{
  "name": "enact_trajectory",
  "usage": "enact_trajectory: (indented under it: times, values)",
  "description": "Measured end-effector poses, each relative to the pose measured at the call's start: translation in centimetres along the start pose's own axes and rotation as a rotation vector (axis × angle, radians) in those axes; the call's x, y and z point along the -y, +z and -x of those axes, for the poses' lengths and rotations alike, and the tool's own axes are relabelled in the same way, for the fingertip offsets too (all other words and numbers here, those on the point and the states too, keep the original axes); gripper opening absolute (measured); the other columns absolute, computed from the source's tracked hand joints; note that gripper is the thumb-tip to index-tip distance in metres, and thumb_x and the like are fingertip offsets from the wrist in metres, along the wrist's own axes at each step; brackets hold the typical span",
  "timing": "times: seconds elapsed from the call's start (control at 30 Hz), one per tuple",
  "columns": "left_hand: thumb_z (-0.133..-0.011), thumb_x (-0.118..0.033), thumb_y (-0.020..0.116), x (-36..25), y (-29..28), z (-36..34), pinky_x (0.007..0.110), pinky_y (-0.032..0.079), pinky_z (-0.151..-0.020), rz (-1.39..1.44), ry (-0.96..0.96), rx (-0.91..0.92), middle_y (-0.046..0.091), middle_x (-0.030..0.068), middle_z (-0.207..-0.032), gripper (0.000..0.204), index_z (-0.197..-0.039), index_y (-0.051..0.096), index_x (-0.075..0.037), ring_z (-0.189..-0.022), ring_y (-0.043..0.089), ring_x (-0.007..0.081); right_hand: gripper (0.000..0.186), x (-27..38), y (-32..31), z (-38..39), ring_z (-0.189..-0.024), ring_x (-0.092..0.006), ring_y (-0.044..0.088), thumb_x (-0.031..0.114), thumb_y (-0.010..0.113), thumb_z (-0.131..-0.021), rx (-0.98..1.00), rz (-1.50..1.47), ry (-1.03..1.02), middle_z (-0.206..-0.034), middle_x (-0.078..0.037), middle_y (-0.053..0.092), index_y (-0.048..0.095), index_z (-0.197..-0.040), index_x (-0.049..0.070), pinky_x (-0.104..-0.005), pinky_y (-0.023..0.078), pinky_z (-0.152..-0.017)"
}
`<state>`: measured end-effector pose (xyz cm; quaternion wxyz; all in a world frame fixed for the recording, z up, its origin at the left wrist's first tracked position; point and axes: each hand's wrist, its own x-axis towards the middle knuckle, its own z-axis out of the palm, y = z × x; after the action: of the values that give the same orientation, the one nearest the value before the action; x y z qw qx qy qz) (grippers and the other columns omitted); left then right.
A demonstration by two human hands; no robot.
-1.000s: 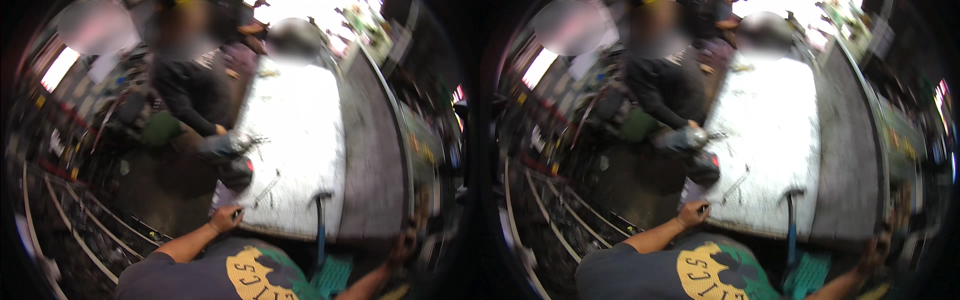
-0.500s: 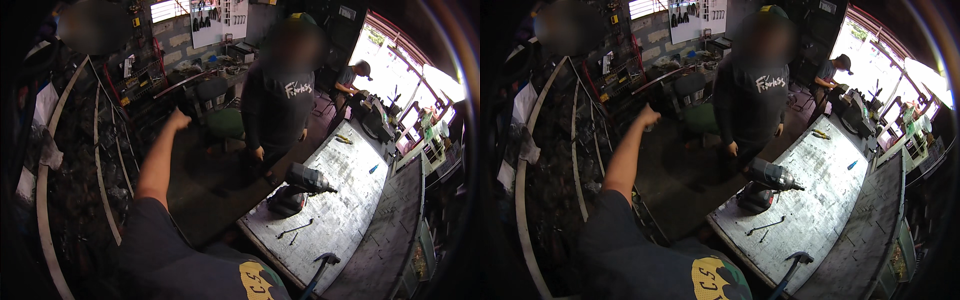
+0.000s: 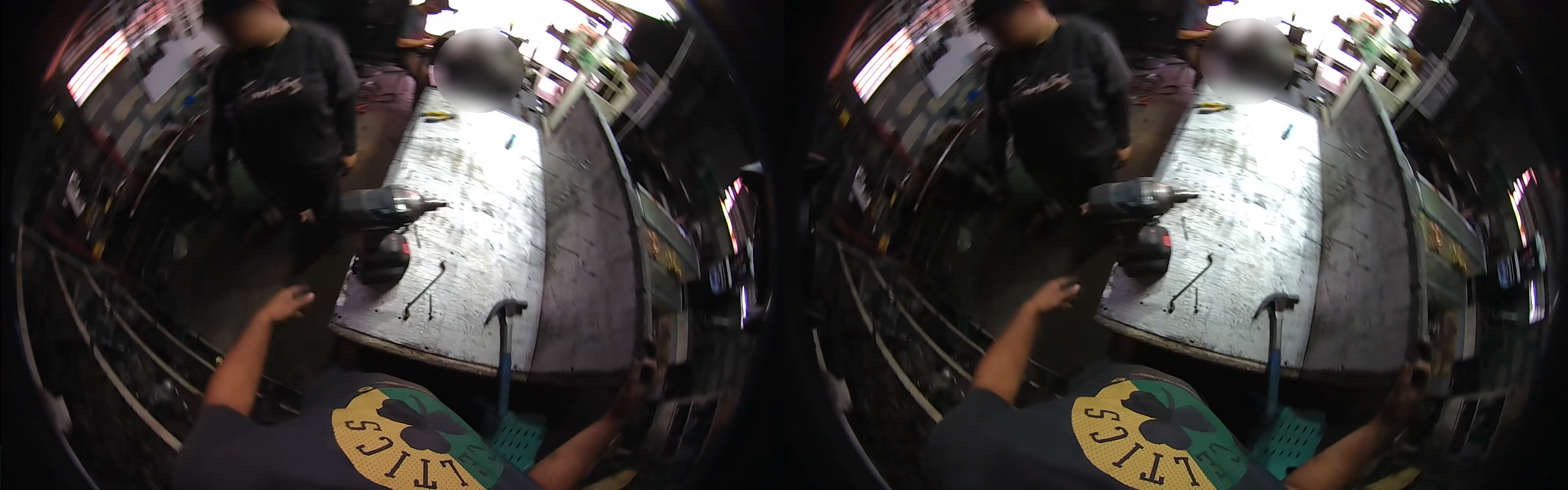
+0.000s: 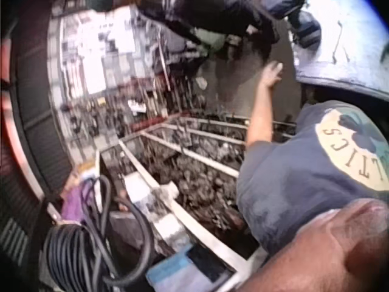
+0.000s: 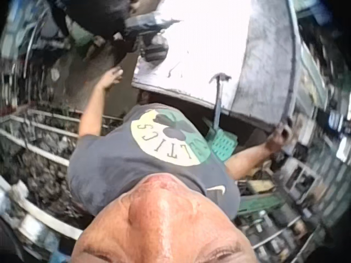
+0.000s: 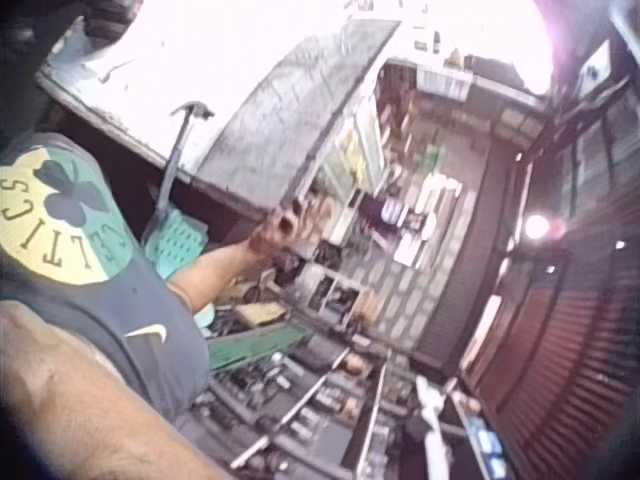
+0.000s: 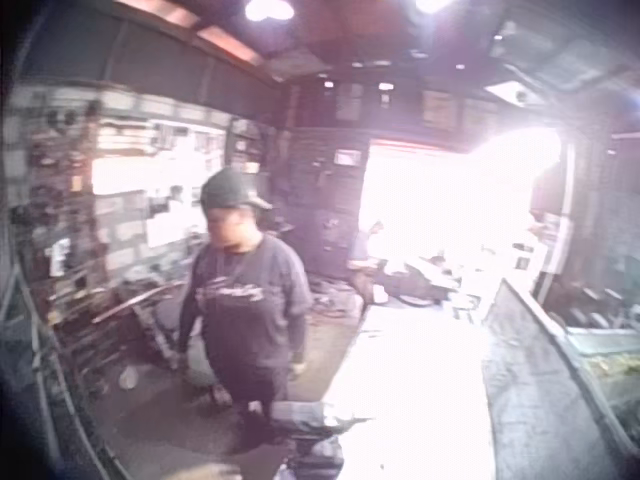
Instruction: The person repeatedly hammers a metal sheet on a workbench using a hammer, while another person stands nearby. The person also handles a power drill and a metal bar during the sequence.
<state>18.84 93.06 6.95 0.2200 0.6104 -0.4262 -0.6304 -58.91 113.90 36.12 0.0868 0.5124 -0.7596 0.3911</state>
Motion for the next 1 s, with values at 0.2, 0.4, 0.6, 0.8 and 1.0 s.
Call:
enact_trajectory:
  times: [0.2,0.4,0.6,0.8,1.0]
  values:
    - [-0.095,-0.032,0.081,2.1,12.8,-0.9,0.036,0.049,-0.108,0.175,0.236,-0.085,0.07,0.0151,-0.135,0.066,-0.145,0.057,0.004,-0.122,0.066,0.0224,0.022,4.6,0.5,-0.1,-0.123,-0.0221,0.055,0.021,0.068,-0.104,0.038,-0.203,0.067,-0.131,-0.011,0.065,0.061,-0.114,0.003,-0.0333,0.034,-0.114]
    - [-0.095,-0.033,0.081,-0.5,12.4,0.7,0.036,0.05,-0.106,0.03,0.165,-0.124,0.073,0.0131,-0.129,0.062,-0.14,0.062,0.004,-0.118,0.067,0.0209,0.016,4.6,1.4,-1.0,-0.126,-0.022,0.053,0.015,0.068,-0.1,0.051,-0.414,-0.057,-0.139,-0.013,0.063,0.055,-0.099,0.006,-0.0344,0.032,-0.115]
    - [-0.094,-0.034,0.082,0.8,11.3,-1.6,0.036,0.049,-0.109,-0.041,0.146,-0.072,0.072,0.0128,-0.132,0.067,-0.145,0.058,0.002,-0.121,0.066,0.0218,0.015,4.8,1.5,-0.5,-0.128,-0.0196,0.054,0.008,0.069,-0.096,0.012,-0.48,-0.044,-0.143,-0.013,0.063,0.055,-0.098,0.006,-0.0326,0.034,-0.113]
    - [-0.095,-0.031,0.081,0.8,11.0,-1.7,0.037,0.048,-0.109,-0.035,0.139,-0.038,0.071,0.0117,-0.132,0.062,-0.144,0.059,0.001,-0.122,0.065,0.0216,0.016,6.3,1.3,-0.7,-0.13,-0.0203,0.06,-0.002,0.073,-0.086,0.006,-0.54,0.062,-0.14,-0.015,0.068,0.06,-0.092,0.004,-0.0323,0.039,-0.111]
    - [-0.098,-0.033,0.077,-0.2,10.7,-1.4,0.036,0.045,-0.11,-0.156,0.239,0.015,0.069,0.0112,-0.134,0.064,-0.147,0.055,0.001,-0.123,0.062,0.023,0.021,7.8,1.5,-0.7,-0.135,-0.0228,0.059,0.004,0.078,-0.092,-0.045,-0.428,-0.008,-0.142,-0.013,0.067,0.071,-0.111,0.002,-0.0334,0.047,-0.108]
